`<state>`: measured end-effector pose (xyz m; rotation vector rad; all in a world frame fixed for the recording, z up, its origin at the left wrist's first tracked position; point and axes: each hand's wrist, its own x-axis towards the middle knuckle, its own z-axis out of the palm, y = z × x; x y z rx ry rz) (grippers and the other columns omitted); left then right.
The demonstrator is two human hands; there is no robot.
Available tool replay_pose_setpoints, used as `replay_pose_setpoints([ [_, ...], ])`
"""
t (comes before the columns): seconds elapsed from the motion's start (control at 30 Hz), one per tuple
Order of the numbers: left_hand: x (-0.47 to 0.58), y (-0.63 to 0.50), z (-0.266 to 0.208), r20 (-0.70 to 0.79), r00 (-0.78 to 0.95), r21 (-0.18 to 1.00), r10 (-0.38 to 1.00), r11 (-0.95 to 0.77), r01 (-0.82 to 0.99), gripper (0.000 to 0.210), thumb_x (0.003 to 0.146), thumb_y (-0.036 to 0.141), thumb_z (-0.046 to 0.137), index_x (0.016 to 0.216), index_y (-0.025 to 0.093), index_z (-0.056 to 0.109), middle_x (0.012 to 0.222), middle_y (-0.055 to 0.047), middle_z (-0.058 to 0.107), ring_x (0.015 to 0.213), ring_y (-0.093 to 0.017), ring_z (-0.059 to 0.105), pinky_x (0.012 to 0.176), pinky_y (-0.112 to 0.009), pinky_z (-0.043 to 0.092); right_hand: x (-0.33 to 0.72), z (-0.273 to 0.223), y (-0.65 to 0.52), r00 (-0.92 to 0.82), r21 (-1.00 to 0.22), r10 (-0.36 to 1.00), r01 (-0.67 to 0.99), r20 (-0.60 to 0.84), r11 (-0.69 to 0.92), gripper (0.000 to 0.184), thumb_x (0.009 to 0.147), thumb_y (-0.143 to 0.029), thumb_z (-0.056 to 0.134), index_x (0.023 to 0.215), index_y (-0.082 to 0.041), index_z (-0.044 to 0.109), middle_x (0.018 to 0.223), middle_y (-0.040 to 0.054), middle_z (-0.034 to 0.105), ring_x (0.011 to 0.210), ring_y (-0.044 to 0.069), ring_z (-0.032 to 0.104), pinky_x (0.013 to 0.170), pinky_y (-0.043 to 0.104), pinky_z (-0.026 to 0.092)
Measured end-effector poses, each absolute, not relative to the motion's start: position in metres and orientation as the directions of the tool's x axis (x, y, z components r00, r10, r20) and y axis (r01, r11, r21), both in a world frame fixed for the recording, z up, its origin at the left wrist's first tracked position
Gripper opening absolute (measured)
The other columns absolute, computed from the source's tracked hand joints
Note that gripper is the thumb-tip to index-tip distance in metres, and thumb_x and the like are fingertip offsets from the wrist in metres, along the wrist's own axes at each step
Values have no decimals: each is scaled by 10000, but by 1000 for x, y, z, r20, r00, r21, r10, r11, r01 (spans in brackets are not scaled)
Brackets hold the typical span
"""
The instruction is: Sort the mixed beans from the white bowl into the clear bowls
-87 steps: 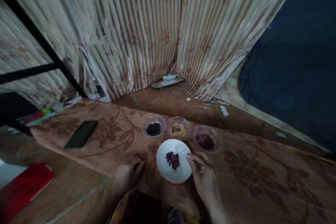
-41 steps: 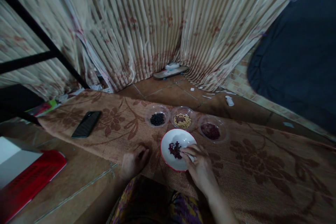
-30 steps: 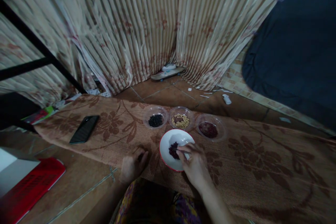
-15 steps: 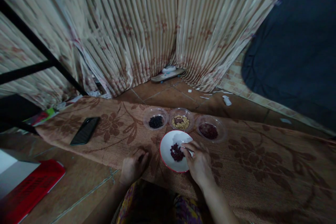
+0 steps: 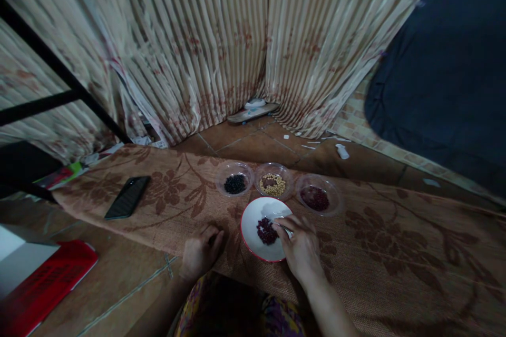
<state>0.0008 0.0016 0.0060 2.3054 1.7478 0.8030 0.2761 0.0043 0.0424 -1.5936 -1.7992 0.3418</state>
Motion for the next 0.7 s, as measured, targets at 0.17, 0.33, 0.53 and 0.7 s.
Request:
replay_pose_setpoints([
  [0.17, 0, 1, 6, 349, 190, 405, 918, -330, 852, 283, 951, 339, 460, 721, 212, 562, 738, -33, 625, 678, -146, 591, 625, -262, 445, 275, 42, 4, 6, -623, 951, 757, 310, 198, 339, 924, -507, 489, 906, -289, 748, 942, 31, 727, 914, 227, 621, 834, 387, 450],
  [0.33, 0, 2, 5, 335, 184, 411, 924, -319, 854, 301, 959, 360, 444, 721, 213, 554, 738, -32, 622, 673, -146, 595, 612, -258, 443, 275, 41, 5, 5, -623, 946, 753, 324, 209, 351, 927, -504, 480, 895, -280, 749, 935, 41, 730, 904, 231, 625, 842, 395, 451],
  [0.53, 0, 1, 5, 340, 183, 410, 923, -320, 854, 292, 956, 356, 454, 720, 215, 552, 762, -35, 635, 694, -151, 601, 628, -263, 444, 274, 40, 4, 30, -638, 946, 746, 323, 194, 340, 921, -496, 491, 878, -273, 745, 915, 41, 731, 910, 238, 619, 848, 396, 443],
  [0.7, 1, 1, 6, 316, 184, 403, 931, -307, 862, 292, 959, 349, 452, 724, 211, 558, 758, -37, 630, 691, -153, 600, 633, -264, 447, 273, 40, 5, 39, -649, 947, 737, 320, 189, 346, 922, -498, 488, 866, -272, 744, 912, 38, 730, 895, 237, 611, 859, 408, 439],
])
